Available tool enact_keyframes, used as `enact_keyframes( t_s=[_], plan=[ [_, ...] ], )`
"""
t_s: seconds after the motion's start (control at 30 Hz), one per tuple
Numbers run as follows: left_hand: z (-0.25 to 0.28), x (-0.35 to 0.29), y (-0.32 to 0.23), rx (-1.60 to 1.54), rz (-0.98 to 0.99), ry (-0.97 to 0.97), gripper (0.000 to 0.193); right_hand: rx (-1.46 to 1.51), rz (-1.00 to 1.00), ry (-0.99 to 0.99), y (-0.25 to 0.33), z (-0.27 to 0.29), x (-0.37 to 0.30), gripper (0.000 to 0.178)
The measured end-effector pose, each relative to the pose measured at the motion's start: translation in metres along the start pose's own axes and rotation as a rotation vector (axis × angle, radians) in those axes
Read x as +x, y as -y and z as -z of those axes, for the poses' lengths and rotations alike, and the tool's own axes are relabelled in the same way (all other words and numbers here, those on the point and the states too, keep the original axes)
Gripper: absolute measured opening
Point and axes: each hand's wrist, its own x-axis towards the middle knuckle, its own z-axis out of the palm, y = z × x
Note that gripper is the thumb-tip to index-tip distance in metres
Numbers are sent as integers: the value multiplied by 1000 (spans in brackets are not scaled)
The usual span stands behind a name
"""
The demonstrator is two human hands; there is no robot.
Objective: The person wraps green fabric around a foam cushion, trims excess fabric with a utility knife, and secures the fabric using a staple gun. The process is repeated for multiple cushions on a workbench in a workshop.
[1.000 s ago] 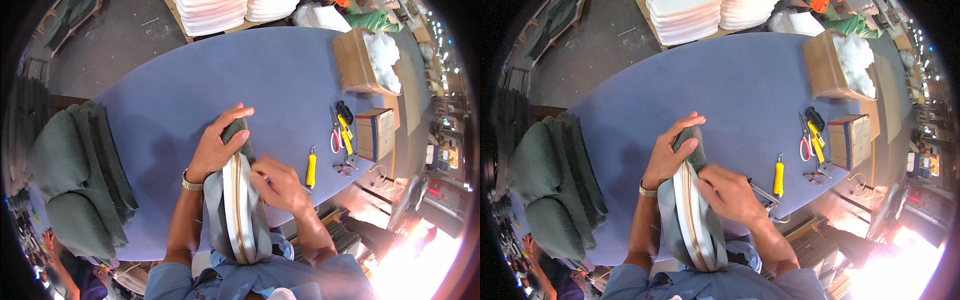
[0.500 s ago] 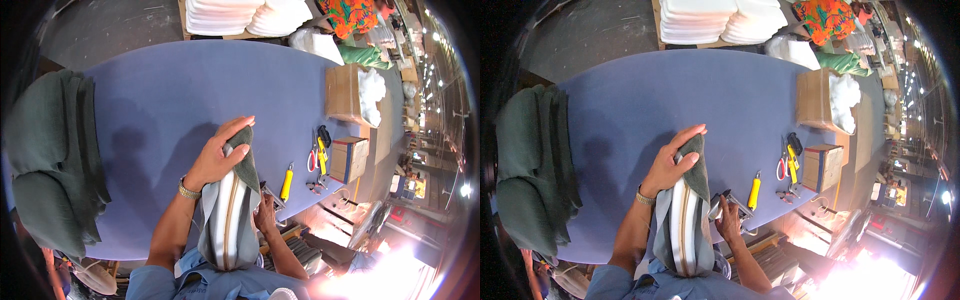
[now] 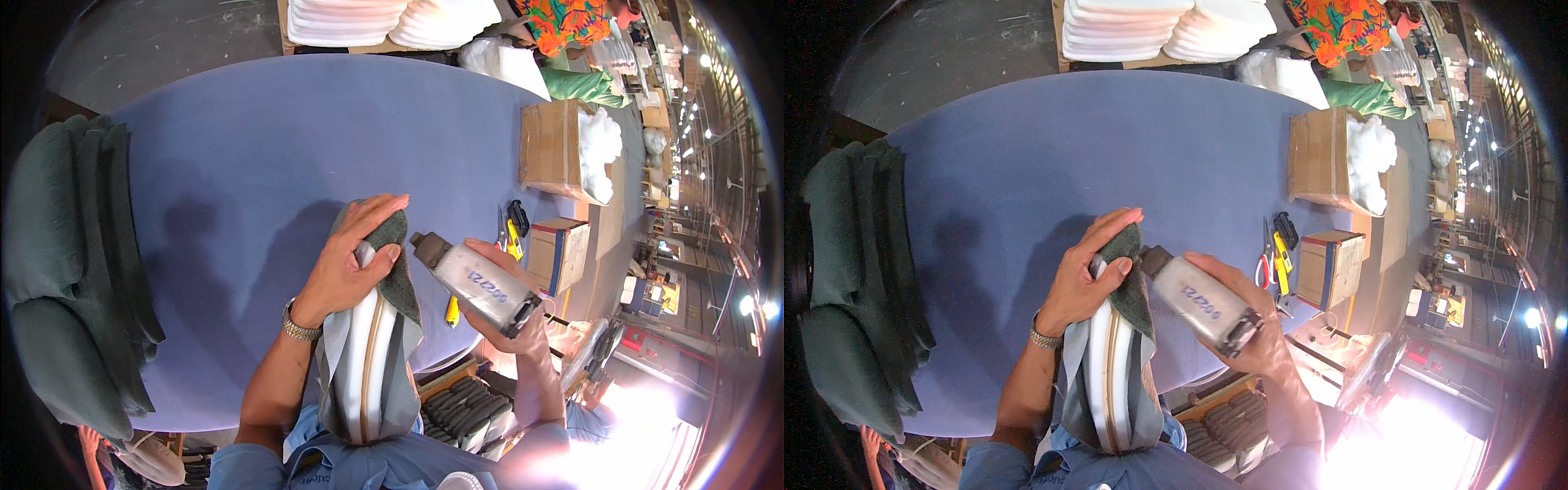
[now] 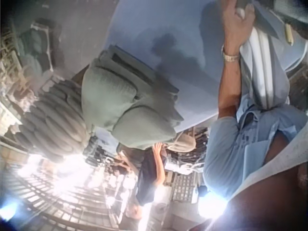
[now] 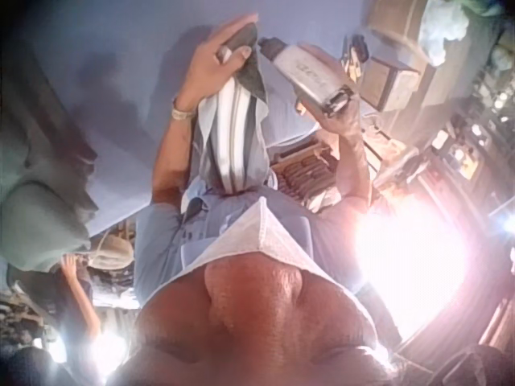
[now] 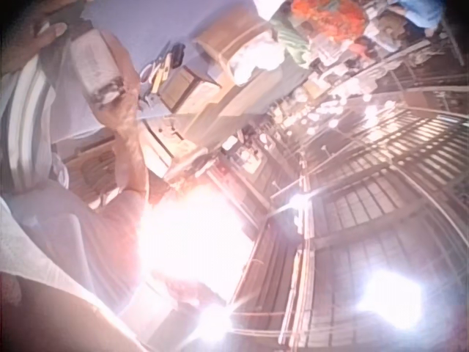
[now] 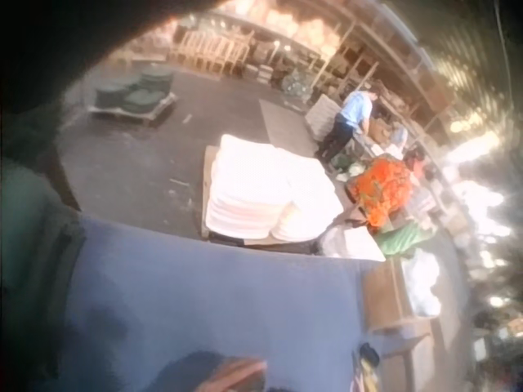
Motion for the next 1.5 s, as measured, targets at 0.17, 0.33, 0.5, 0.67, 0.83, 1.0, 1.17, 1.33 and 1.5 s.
enact_keyframes(
  t_s=[0.17, 0.33, 0.5, 0.67, 0.83, 1.0, 1.17, 1.33, 1.5],
  plan=[
    [1, 0, 3, -34, -34, -13, 60, -127, 30, 126, 13, -1, 18, 65],
    [3, 0, 6, -25, -45, -17, 62, -138, -48, 215, 14, 1, 28, 72],
    [4, 1, 11, -40, -56, -2, 61, -218, -79, 305, 22, 2, 41, 82],
    [3, 0, 22, -32, -71, -6, 61, -308, -118, 298, 32, -4, 53, 79],
    [2, 1, 21, 3, -84, -23, 61, -372, -185, 333, 38, -4, 57, 79],
    [5, 1, 14, -22, -73, -32, 65, -434, -314, 319, 46, -12, 50, 74],
    [9, 1, 9, -38, -114, -61, 69, -477, -292, 274, 43, -15, 37, 71],
    [9, 1, 11, -32, -124, -62, 68, -436, -273, 291, 49, -15, 42, 72],
    [8, 0, 12, -50, -113, -48, 68, -368, -229, 283, 52, -15, 40, 74]
  ],
)
